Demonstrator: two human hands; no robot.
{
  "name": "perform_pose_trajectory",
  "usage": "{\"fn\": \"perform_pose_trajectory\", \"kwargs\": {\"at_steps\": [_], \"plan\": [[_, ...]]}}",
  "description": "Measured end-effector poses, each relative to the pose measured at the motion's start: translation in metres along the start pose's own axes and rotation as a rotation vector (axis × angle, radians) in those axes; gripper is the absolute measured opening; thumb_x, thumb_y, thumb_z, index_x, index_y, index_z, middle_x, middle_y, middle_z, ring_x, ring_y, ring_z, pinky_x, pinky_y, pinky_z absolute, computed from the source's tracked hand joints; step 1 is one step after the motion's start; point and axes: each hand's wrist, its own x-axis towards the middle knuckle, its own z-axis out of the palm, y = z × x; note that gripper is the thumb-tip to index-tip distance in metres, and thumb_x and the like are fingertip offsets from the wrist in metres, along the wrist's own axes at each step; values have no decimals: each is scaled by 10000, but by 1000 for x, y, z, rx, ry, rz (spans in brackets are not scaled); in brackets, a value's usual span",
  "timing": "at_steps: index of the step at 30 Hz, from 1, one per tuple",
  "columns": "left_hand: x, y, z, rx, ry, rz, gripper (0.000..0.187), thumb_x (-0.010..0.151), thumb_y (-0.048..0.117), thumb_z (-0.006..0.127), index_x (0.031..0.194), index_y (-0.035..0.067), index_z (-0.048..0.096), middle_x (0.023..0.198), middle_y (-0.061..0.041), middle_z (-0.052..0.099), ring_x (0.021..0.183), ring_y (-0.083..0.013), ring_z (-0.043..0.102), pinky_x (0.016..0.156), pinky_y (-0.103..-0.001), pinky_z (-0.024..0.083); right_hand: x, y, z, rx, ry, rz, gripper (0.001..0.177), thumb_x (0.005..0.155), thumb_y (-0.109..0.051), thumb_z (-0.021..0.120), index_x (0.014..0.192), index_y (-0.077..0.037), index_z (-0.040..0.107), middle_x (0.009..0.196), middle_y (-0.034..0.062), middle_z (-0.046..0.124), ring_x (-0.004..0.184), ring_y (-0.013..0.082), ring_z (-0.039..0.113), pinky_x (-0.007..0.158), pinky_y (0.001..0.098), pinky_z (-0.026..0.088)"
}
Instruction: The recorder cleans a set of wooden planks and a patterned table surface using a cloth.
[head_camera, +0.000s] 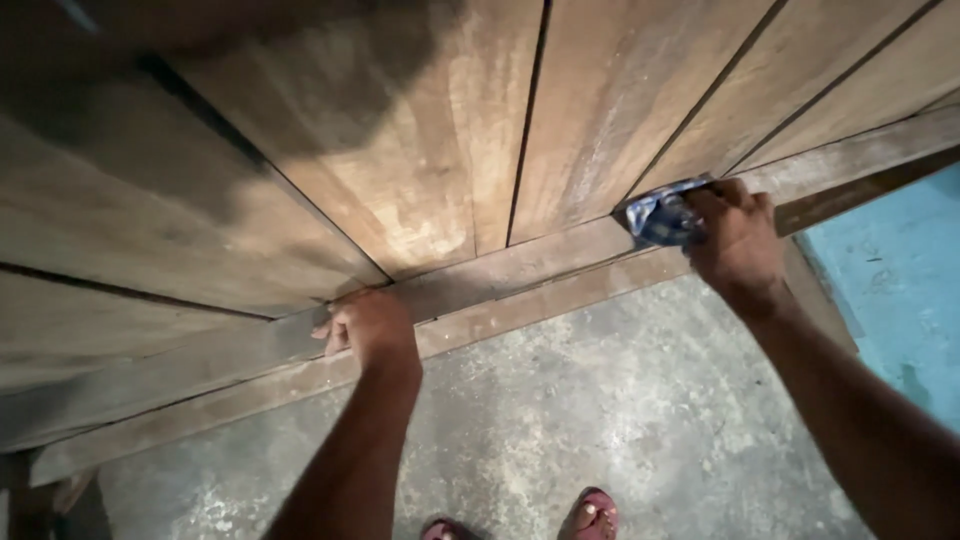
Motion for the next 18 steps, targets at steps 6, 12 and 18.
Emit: {"fn": "perform_pose_trajectory", "kwargs": {"at_steps": [6,12,18], "plan": [[2,-2,1,-9,7,24,375,935,167,572,1122,-126,713,1077,-387,723,815,-520,733,438,-425,462,-24,-61,56,157,299,-45,527,726,11,700,1245,-1,609,1275,180,585,1190,408,532,957,551,389],[-6,-12,-13,16,46,53,459,890,188,591,1187,-158,646,1130,-392,656,815,-520,738,397,-440,533,-24,-182,58,421,317,23,558,651,119,627,1190,-28,628,1226,188,617,1093,370,541,902,500,429],[15,7,7,-23,-61,20,472,962,223,563,1242,-140,671,1133,-380,716,861,-514,738,450,-439,517,-12,-245,57,450,27,-153,549,676,-26,640,1222,-79,659,1265,162,645,1172,354,517,1009,466,416]]}}
